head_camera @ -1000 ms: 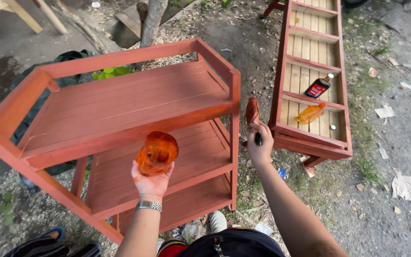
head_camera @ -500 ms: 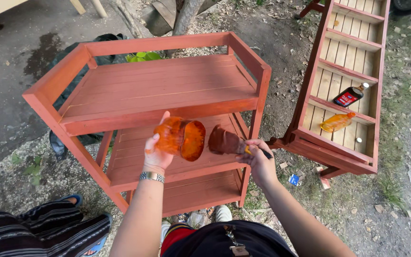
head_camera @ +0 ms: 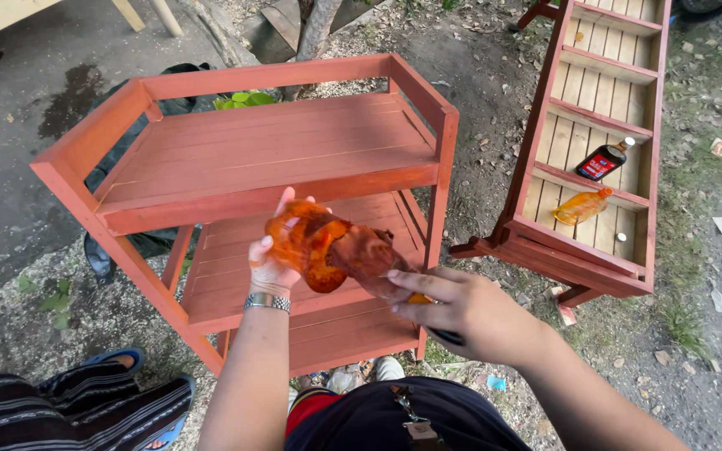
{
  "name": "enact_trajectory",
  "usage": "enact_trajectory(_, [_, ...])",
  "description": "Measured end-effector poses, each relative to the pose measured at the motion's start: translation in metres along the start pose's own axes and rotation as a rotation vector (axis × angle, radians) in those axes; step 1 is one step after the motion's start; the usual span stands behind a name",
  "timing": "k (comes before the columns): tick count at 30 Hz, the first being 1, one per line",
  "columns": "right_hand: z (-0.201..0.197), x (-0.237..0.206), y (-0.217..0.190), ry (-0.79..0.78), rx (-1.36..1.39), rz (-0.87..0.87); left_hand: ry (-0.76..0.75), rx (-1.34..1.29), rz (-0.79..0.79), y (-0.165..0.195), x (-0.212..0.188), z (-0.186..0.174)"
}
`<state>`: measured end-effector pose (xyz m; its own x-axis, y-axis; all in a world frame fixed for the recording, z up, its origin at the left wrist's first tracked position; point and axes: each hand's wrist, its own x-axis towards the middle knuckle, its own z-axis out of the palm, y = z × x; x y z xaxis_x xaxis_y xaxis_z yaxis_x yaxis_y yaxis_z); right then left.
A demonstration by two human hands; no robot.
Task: The person holds a bottle of wood stain and pours it into a small container, then uses a brush to apply the stain onto the edges and surfaces of a red wooden shelf unit, working around its frame and shelves.
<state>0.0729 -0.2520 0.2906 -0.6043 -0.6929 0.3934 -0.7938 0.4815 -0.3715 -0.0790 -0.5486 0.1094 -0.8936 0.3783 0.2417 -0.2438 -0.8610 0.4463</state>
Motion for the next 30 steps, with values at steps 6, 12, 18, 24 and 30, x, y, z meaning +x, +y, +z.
enact_trajectory(6, [-0.024, 0.011, -0.039, -0.081, -0.159, -0.054, -0.099, -0.014, 0.013, 0.006, -0.003, 0.008])
enact_trajectory(12, [0.013, 0.016, -0.04, -0.15, -0.301, -0.128, -0.111, 0.045, -0.076, 0.003, -0.004, 0.012])
enact_trajectory(18, [0.056, 0.048, -0.011, -0.198, -0.287, -0.048, -0.044, 0.232, -0.133, -0.005, -0.006, 0.022])
enact_trajectory(24, [0.063, 0.055, 0.013, -0.156, 0.009, 0.019, 0.025, 0.257, -0.098, -0.007, -0.011, 0.018])
enact_trajectory(30, [0.073, 0.039, 0.052, 0.056, 0.517, 0.185, 0.105, 0.083, -0.04, -0.025, -0.017, 0.008])
